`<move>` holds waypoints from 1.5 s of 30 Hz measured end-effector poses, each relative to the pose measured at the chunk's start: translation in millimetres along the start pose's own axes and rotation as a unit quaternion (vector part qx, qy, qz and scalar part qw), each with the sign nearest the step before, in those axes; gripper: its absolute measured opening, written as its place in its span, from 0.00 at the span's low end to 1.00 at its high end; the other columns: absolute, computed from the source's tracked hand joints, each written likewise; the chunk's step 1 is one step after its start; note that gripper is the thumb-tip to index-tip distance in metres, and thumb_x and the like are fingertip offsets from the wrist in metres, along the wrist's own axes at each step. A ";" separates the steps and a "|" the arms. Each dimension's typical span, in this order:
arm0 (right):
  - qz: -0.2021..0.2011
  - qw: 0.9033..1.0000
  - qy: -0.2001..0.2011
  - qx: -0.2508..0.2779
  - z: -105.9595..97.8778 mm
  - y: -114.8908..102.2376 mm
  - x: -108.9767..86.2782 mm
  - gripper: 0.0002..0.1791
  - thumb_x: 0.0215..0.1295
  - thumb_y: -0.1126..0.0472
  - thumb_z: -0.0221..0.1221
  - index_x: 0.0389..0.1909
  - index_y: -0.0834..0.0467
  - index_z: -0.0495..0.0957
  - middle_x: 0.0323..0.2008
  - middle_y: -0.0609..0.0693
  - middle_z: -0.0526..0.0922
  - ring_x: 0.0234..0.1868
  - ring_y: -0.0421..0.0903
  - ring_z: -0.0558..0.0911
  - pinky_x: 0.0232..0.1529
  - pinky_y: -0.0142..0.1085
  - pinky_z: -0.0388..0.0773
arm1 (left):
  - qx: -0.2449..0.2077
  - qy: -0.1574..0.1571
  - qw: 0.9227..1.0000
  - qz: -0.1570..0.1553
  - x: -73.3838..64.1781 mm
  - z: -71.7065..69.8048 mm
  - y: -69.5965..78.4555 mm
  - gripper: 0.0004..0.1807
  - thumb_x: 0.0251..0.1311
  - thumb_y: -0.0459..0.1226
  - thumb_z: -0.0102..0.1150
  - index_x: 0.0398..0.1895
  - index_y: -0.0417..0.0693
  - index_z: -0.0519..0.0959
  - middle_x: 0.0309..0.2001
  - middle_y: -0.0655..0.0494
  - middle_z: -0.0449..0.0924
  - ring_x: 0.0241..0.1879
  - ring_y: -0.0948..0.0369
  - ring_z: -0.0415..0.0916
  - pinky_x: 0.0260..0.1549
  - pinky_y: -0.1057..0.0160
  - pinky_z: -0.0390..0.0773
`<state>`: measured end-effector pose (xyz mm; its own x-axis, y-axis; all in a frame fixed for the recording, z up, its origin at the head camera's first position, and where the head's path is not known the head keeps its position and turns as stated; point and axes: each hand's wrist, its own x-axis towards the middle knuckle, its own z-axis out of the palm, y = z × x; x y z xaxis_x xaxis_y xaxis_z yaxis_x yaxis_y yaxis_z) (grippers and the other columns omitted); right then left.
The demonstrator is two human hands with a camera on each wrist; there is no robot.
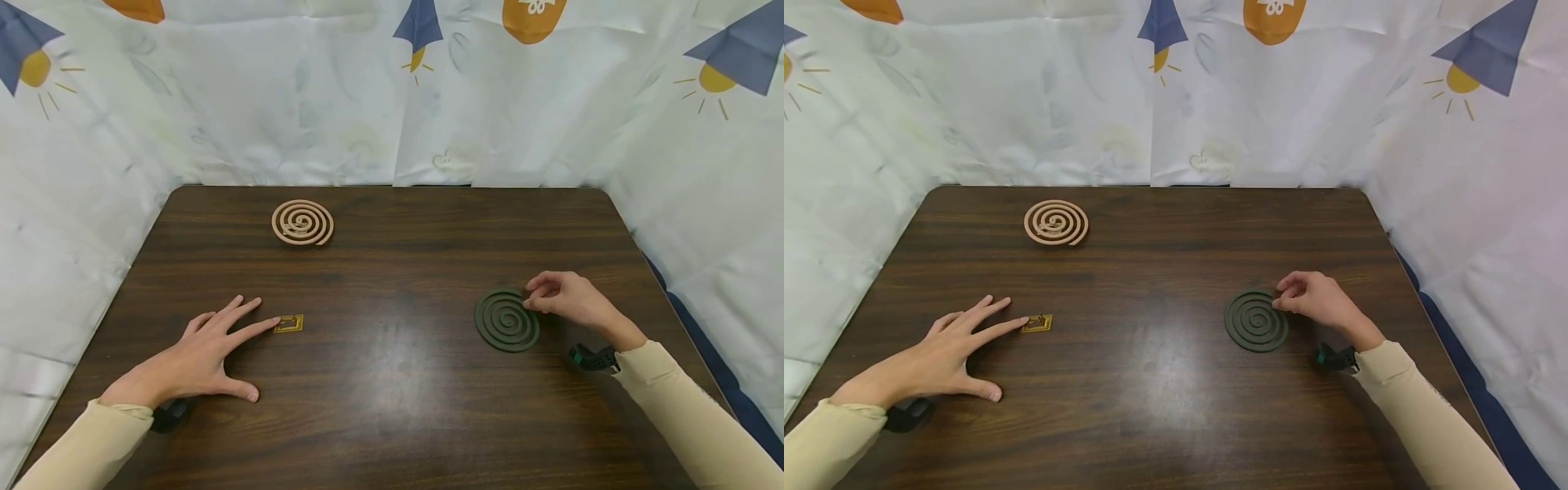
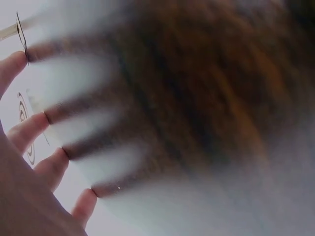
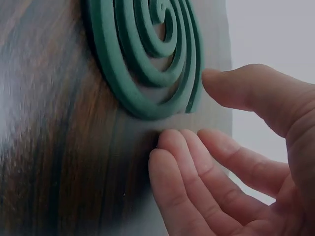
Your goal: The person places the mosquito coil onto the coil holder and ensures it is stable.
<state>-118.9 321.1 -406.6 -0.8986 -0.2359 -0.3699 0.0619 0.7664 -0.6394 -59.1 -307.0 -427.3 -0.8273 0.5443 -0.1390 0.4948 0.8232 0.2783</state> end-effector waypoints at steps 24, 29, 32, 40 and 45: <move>0.013 0.998 0.021 -0.060 10.4 -4.7 -0.2 0.30 0.58 0.44 0.74 0.54 0.58 0.79 0.39 0.49 0.86 0.38 0.43 0.82 0.40 0.38 0.76 | -0.003 -0.010 1.000 0.001 0.4 2.6 0.1 0.61 0.42 0.74 0.68 0.82 0.76 0.53 0.82 0.40 0.50 0.81 0.35 0.46 0.62 0.28 0.52; 0.004 0.997 0.026 -0.070 13.6 -4.9 1.8 0.30 0.57 0.45 0.75 0.53 0.59 0.79 0.36 0.48 0.84 0.35 0.43 0.80 0.40 0.38 0.75 | -0.005 -0.010 1.000 0.001 0.3 2.5 0.0 0.61 0.42 0.74 0.68 0.82 0.76 0.53 0.82 0.40 0.50 0.81 0.35 0.46 0.62 0.27 0.52; -0.004 0.997 0.033 -0.073 13.3 -7.2 4.1 0.28 0.58 0.46 0.75 0.51 0.58 0.79 0.35 0.48 0.83 0.34 0.44 0.78 0.39 0.38 0.73 | -0.005 -0.011 1.000 0.001 0.6 2.2 -0.1 0.61 0.42 0.74 0.68 0.82 0.76 0.53 0.82 0.39 0.50 0.81 0.35 0.45 0.62 0.27 0.51; -0.049 0.995 0.049 -0.068 12.7 -13.8 11.7 0.27 0.59 0.50 0.75 0.55 0.58 0.80 0.47 0.54 0.85 0.46 0.47 0.83 0.48 0.41 0.81 | -0.008 -0.012 1.000 0.001 0.5 3.2 -1.3 0.62 0.42 0.73 0.69 0.82 0.76 0.53 0.82 0.40 0.49 0.81 0.35 0.45 0.62 0.27 0.51; -0.068 0.994 0.041 -0.069 13.8 -13.0 15.1 0.26 0.60 0.54 0.75 0.57 0.56 0.80 0.50 0.54 0.86 0.50 0.49 0.84 0.51 0.43 0.82 | -0.012 -0.009 1.000 0.004 -0.4 6.0 -1.4 0.62 0.42 0.73 0.70 0.82 0.76 0.53 0.82 0.39 0.49 0.81 0.35 0.45 0.61 0.28 0.51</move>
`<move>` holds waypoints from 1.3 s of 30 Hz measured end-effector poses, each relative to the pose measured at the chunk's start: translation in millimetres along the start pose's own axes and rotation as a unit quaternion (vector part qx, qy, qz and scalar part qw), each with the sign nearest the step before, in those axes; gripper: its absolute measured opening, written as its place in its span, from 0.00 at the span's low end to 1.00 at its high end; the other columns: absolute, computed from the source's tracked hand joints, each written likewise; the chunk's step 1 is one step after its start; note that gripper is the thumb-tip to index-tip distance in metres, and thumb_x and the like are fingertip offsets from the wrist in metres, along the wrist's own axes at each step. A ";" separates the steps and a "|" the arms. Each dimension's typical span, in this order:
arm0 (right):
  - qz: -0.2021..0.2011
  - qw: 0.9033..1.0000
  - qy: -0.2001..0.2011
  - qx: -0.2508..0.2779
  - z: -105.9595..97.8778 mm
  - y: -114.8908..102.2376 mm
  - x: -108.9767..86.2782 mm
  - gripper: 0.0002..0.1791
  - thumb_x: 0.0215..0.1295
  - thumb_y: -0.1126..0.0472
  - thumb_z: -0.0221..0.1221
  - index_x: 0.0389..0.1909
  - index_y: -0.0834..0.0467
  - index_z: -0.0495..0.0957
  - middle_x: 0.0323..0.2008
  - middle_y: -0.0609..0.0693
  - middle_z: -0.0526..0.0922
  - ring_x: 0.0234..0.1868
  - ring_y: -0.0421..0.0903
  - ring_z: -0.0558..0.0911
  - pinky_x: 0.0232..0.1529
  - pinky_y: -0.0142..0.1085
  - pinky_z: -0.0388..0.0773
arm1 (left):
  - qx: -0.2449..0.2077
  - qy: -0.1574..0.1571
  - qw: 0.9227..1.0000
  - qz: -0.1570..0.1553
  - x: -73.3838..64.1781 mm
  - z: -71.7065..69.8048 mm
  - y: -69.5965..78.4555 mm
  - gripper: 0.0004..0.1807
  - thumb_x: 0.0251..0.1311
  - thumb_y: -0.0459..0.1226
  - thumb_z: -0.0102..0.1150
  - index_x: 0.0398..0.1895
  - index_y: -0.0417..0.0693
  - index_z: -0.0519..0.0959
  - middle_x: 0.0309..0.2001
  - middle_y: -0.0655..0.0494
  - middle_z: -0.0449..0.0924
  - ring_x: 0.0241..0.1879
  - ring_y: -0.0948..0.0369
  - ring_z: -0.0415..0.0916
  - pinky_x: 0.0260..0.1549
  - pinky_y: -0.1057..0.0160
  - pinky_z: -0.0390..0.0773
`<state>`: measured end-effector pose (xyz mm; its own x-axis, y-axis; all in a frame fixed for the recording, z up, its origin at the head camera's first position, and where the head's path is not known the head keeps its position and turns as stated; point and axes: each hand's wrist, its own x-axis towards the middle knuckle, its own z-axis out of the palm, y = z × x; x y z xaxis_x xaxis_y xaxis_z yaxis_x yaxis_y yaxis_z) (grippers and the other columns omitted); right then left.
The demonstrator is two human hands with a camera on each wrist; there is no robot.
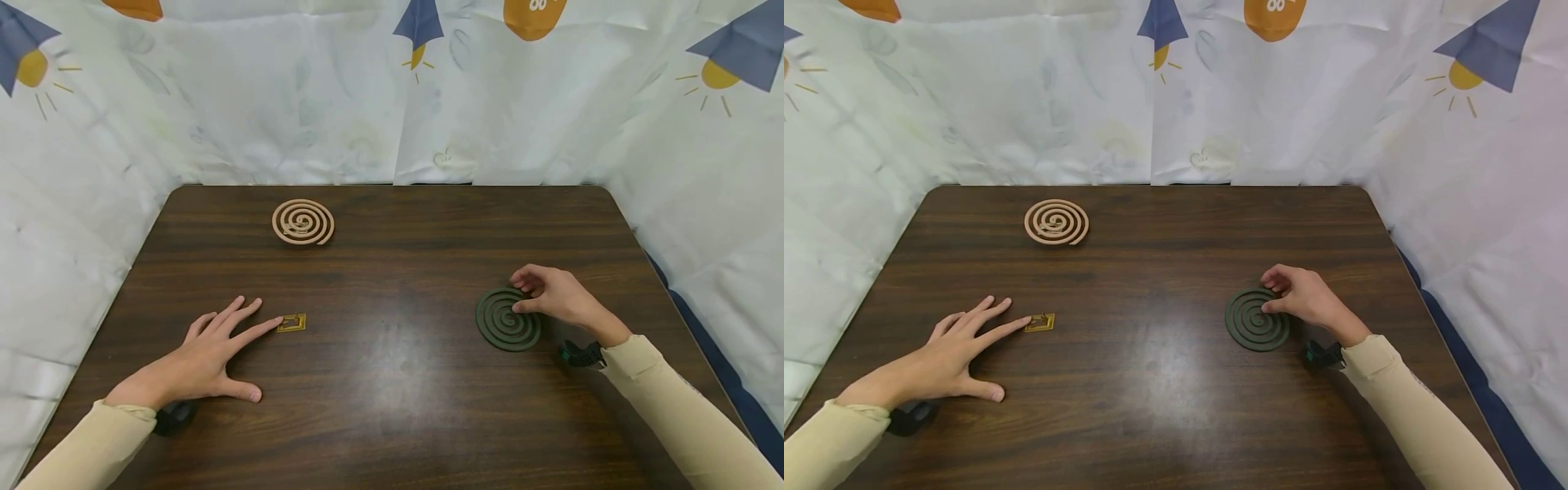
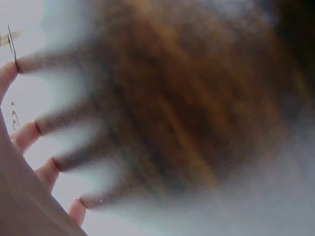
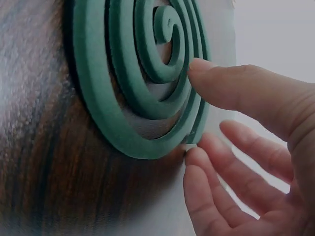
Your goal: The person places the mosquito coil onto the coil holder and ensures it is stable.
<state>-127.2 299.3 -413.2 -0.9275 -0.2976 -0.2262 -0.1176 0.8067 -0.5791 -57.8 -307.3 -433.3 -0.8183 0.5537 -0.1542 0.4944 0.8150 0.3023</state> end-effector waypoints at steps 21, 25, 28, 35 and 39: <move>0.014 0.998 -0.060 -0.026 -5.5 2.8 -0.8 0.21 0.63 0.59 0.71 0.55 0.61 0.82 0.40 0.52 0.78 0.43 0.48 0.75 0.42 0.40 0.72 | -0.001 0.002 1.000 0.010 4.5 -3.7 1.7 0.61 0.43 0.73 0.69 0.82 0.75 0.54 0.82 0.39 0.50 0.80 0.34 0.46 0.62 0.28 0.51; 0.016 0.998 -0.067 -0.012 -8.4 4.6 -1.7 0.21 0.65 0.60 0.69 0.56 0.63 0.81 0.39 0.53 0.76 0.40 0.47 0.71 0.38 0.39 0.68 | 0.003 0.003 1.000 0.007 5.6 -3.6 1.6 0.62 0.42 0.73 0.69 0.82 0.75 0.54 0.82 0.39 0.50 0.80 0.34 0.47 0.61 0.29 0.52; 0.025 0.997 -0.077 0.012 -11.0 5.3 -2.5 0.20 0.66 0.62 0.67 0.56 0.65 0.80 0.36 0.52 0.75 0.37 0.45 0.69 0.35 0.38 0.65 | 0.006 0.006 1.000 0.006 6.0 -3.8 1.4 0.62 0.42 0.73 0.69 0.82 0.75 0.54 0.82 0.40 0.50 0.80 0.34 0.47 0.61 0.29 0.52; 0.034 0.992 -0.108 0.057 -12.4 7.4 -5.7 0.15 0.68 0.62 0.64 0.51 0.66 0.80 0.33 0.50 0.76 0.30 0.41 0.68 0.30 0.36 0.65 | -0.007 -0.001 1.000 0.009 0.7 0.4 1.0 0.61 0.43 0.73 0.69 0.82 0.75 0.53 0.82 0.39 0.49 0.81 0.34 0.44 0.62 0.27 0.51; 0.035 0.989 -0.116 0.091 -11.9 7.1 -6.2 0.10 0.69 0.62 0.64 0.45 0.63 0.79 0.35 0.51 0.81 0.31 0.40 0.71 0.31 0.36 0.67 | -0.001 0.007 1.000 0.008 -2.7 1.2 -0.3 0.61 0.42 0.73 0.70 0.82 0.75 0.54 0.82 0.40 0.50 0.81 0.35 0.45 0.62 0.28 0.51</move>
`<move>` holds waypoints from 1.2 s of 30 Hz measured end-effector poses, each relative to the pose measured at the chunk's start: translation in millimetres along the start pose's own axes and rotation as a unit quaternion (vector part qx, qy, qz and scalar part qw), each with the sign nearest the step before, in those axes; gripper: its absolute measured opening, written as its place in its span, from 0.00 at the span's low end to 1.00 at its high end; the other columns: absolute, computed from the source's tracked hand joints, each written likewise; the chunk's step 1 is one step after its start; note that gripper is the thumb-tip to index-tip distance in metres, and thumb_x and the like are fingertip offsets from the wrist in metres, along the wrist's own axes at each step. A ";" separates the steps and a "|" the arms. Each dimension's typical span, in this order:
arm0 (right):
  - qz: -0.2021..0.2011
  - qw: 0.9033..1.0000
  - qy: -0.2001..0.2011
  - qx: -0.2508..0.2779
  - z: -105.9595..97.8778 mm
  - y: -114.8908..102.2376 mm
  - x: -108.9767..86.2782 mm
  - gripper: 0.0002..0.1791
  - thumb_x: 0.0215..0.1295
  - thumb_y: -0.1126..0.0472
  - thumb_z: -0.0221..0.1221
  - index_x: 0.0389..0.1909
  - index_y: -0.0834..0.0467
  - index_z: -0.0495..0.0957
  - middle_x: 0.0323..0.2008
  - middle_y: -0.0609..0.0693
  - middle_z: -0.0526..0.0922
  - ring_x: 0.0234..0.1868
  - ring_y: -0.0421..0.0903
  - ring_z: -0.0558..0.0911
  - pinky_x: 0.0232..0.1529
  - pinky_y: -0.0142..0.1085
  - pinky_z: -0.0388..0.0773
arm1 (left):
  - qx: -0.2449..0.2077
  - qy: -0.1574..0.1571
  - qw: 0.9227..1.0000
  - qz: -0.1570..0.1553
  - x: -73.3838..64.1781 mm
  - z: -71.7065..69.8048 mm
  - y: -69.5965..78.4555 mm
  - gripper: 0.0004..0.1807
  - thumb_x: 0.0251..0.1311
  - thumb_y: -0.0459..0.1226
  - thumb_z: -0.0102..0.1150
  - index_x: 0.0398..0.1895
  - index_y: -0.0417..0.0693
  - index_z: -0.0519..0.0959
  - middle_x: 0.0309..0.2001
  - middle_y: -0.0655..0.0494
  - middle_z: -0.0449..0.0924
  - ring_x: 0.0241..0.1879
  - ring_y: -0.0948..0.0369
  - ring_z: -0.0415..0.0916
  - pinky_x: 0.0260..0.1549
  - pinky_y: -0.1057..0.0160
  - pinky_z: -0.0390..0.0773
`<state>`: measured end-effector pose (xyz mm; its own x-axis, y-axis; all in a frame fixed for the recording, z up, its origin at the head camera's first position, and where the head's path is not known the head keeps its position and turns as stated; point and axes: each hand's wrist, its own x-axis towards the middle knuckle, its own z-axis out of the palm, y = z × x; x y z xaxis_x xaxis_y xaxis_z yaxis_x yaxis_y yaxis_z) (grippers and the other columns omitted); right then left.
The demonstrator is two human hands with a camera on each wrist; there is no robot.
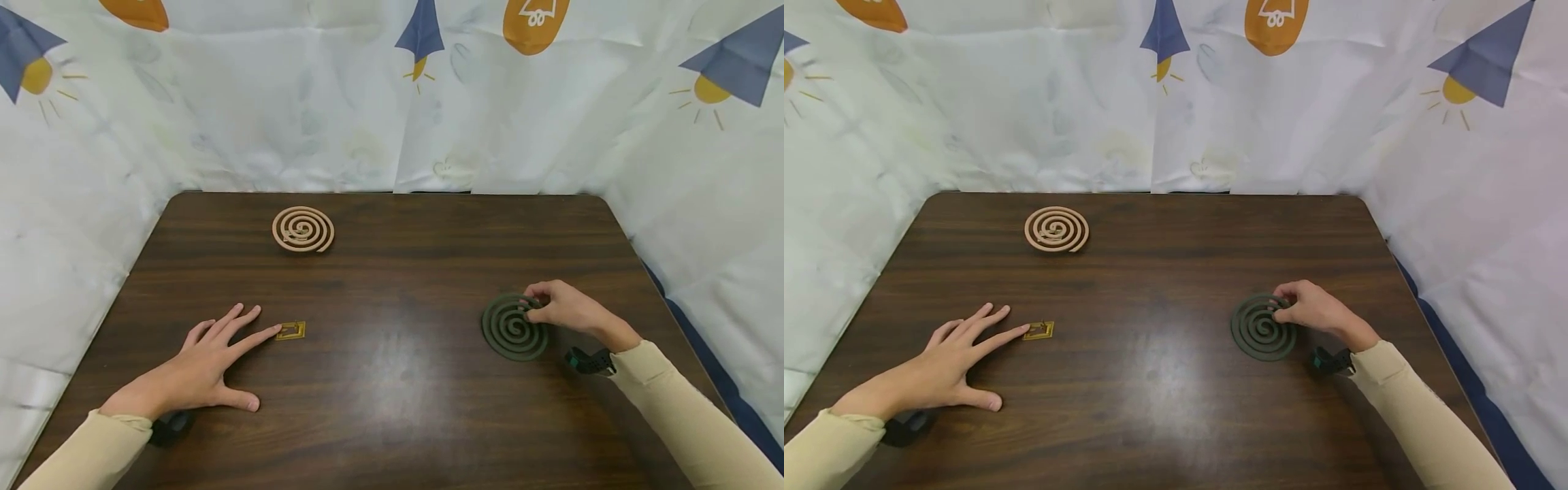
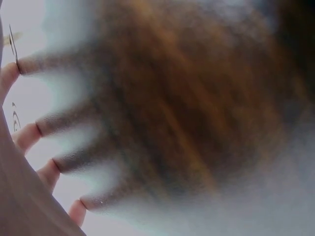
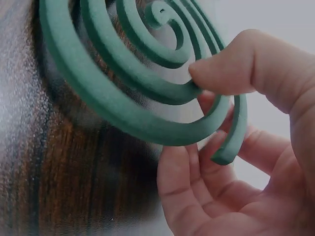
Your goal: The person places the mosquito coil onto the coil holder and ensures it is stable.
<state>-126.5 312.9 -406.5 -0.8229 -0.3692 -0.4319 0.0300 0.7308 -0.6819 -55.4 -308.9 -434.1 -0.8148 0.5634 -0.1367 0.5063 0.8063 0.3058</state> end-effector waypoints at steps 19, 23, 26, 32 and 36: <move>0.012 0.990 -0.047 0.133 -2.7 4.6 -1.4 0.21 0.64 0.58 0.71 0.44 0.65 0.71 0.34 0.46 0.79 0.34 0.41 0.81 0.39 0.38 0.82 | 0.002 0.005 1.000 -0.003 -1.5 0.2 -0.2 0.61 0.43 0.73 0.68 0.82 0.75 0.54 0.83 0.41 0.50 0.82 0.37 0.45 0.63 0.29 0.51; 0.017 0.988 -0.055 0.146 -2.1 5.9 -0.3 0.21 0.64 0.59 0.72 0.44 0.65 0.70 0.33 0.47 0.81 0.35 0.43 0.85 0.40 0.40 0.86 | 0.001 0.007 1.000 -0.002 -1.1 -0.3 -0.3 0.61 0.43 0.73 0.69 0.82 0.75 0.54 0.83 0.41 0.50 0.82 0.37 0.45 0.63 0.29 0.51; 0.022 0.988 -0.052 0.145 -2.5 6.5 0.2 0.25 0.63 0.58 0.72 0.50 0.68 0.71 0.35 0.48 0.83 0.36 0.44 0.87 0.42 0.40 0.86 | 0.003 0.007 1.000 -0.001 -0.8 -0.4 -0.9 0.61 0.43 0.73 0.69 0.82 0.75 0.54 0.82 0.41 0.50 0.82 0.37 0.44 0.62 0.29 0.51; 0.034 0.989 -0.039 0.137 -3.8 7.0 -2.4 0.46 0.64 0.56 0.72 0.75 0.71 0.60 0.56 0.63 0.85 0.40 0.43 0.88 0.45 0.38 0.86 | -0.002 0.002 1.000 -0.001 -0.3 -0.7 -1.2 0.61 0.43 0.72 0.70 0.82 0.75 0.53 0.83 0.41 0.49 0.82 0.37 0.43 0.63 0.29 0.50; 0.032 0.986 -0.036 0.160 -4.4 7.7 -3.6 0.51 0.65 0.58 0.71 0.78 0.73 0.52 0.61 0.69 0.81 0.41 0.43 0.89 0.45 0.39 0.87 | -0.010 0.000 1.000 0.000 0.3 -1.4 -0.4 0.61 0.43 0.72 0.70 0.82 0.74 0.54 0.83 0.40 0.49 0.82 0.36 0.42 0.63 0.28 0.49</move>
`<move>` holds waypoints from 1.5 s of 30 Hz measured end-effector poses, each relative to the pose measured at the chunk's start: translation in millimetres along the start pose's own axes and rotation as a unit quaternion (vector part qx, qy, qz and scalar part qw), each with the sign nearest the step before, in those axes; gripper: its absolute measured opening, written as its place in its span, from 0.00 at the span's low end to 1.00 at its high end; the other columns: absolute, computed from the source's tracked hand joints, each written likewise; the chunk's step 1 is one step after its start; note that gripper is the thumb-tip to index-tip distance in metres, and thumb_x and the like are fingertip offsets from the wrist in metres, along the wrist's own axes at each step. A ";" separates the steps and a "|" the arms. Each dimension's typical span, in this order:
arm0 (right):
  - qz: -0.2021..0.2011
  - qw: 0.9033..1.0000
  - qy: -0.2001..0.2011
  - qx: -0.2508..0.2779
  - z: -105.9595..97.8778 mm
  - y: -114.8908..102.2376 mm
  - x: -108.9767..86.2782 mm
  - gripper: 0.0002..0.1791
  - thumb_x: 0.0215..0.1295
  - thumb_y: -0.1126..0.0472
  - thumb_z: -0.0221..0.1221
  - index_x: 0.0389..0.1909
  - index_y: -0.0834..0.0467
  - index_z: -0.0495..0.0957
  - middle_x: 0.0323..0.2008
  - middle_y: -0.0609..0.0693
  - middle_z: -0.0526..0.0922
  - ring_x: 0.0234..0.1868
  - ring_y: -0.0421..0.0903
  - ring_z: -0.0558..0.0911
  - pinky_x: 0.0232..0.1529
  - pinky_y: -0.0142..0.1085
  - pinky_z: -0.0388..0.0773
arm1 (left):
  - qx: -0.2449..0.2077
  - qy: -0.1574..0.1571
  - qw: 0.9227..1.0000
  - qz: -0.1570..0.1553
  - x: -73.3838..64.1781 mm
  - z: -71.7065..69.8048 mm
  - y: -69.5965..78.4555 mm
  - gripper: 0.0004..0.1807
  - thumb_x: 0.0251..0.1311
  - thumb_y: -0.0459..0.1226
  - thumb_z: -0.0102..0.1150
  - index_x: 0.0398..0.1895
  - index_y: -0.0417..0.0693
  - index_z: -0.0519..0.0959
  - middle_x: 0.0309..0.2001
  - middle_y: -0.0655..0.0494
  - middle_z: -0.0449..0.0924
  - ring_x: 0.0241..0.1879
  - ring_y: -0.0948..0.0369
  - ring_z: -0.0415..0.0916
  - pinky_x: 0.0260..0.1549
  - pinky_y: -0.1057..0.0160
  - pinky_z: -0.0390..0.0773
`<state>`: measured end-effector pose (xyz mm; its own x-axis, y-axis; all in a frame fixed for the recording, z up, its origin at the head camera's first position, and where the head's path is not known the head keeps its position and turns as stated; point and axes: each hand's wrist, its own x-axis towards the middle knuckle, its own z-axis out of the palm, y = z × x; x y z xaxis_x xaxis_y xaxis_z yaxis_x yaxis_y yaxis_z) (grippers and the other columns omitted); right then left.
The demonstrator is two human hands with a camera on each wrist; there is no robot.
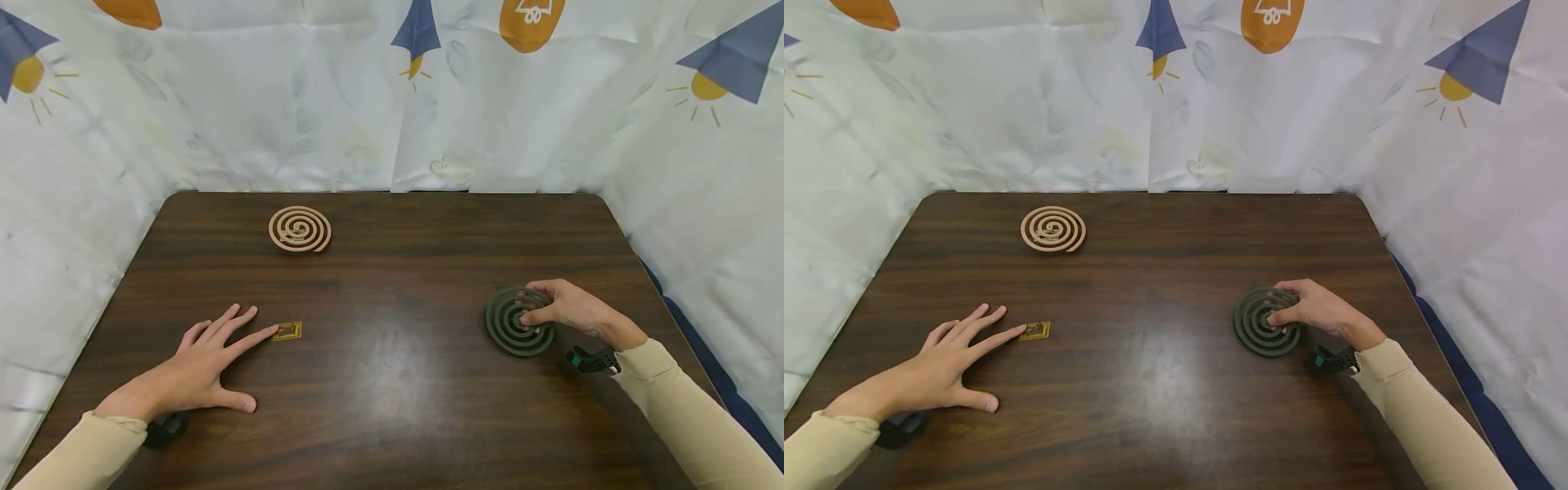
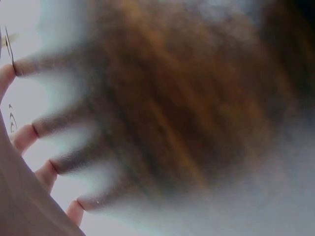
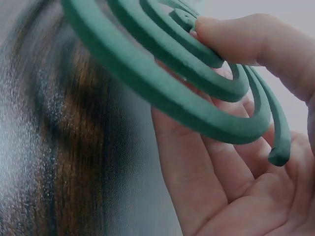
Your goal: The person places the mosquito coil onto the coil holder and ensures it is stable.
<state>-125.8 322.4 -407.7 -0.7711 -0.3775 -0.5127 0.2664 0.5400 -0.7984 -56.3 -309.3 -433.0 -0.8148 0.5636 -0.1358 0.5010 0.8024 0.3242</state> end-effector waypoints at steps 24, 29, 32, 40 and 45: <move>-0.025 0.994 0.047 0.092 6.6 -4.7 4.4 0.28 0.66 0.62 0.69 0.62 0.67 0.70 0.42 0.41 0.84 0.41 0.38 0.84 0.45 0.36 0.86 | 0.003 0.001 1.000 -0.005 1.6 -1.1 -1.0 0.62 0.44 0.71 0.71 0.83 0.75 0.52 0.83 0.40 0.48 0.83 0.37 0.39 0.63 0.28 0.49; -0.018 0.992 0.056 0.112 9.7 -4.7 4.7 0.44 0.68 0.62 0.68 0.77 0.71 0.55 0.47 0.39 0.80 0.44 0.33 0.82 0.43 0.33 0.84 | 0.003 0.002 1.000 -0.004 0.3 -1.0 -0.6 0.62 0.43 0.71 0.71 0.83 0.75 0.52 0.83 0.39 0.49 0.83 0.36 0.41 0.63 0.28 0.49; -0.021 0.989 0.060 0.132 12.7 -3.1 6.4 0.41 0.69 0.64 0.66 0.76 0.72 0.57 0.47 0.38 0.81 0.45 0.32 0.83 0.43 0.30 0.83 | 0.002 0.001 1.000 -0.004 0.4 -0.4 -0.6 0.62 0.43 0.71 0.71 0.83 0.75 0.52 0.83 0.39 0.49 0.83 0.36 0.41 0.63 0.28 0.49; -0.031 0.985 0.050 0.160 21.3 -2.6 10.3 0.13 0.70 0.65 0.66 0.52 0.61 0.80 0.40 0.41 0.86 0.40 0.37 0.86 0.46 0.33 0.85 | -0.003 -0.005 1.000 -0.007 -0.4 0.2 1.1 0.61 0.44 0.71 0.71 0.83 0.74 0.53 0.83 0.39 0.48 0.83 0.36 0.40 0.63 0.28 0.49; -0.027 0.985 0.056 0.164 24.9 -6.9 11.1 0.21 0.69 0.64 0.66 0.59 0.65 0.74 0.45 0.41 0.83 0.46 0.35 0.86 0.49 0.31 0.85 | -0.001 -0.010 1.000 -0.008 -0.1 -1.7 2.4 0.61 0.44 0.72 0.69 0.83 0.75 0.52 0.83 0.38 0.48 0.82 0.35 0.42 0.63 0.28 0.49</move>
<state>-121.8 295.8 -415.7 -0.8439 -0.3034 -0.4425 0.3807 0.2426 -0.8923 -55.4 -307.8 -430.6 -0.8168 0.5540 -0.1608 0.4867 0.8114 0.3237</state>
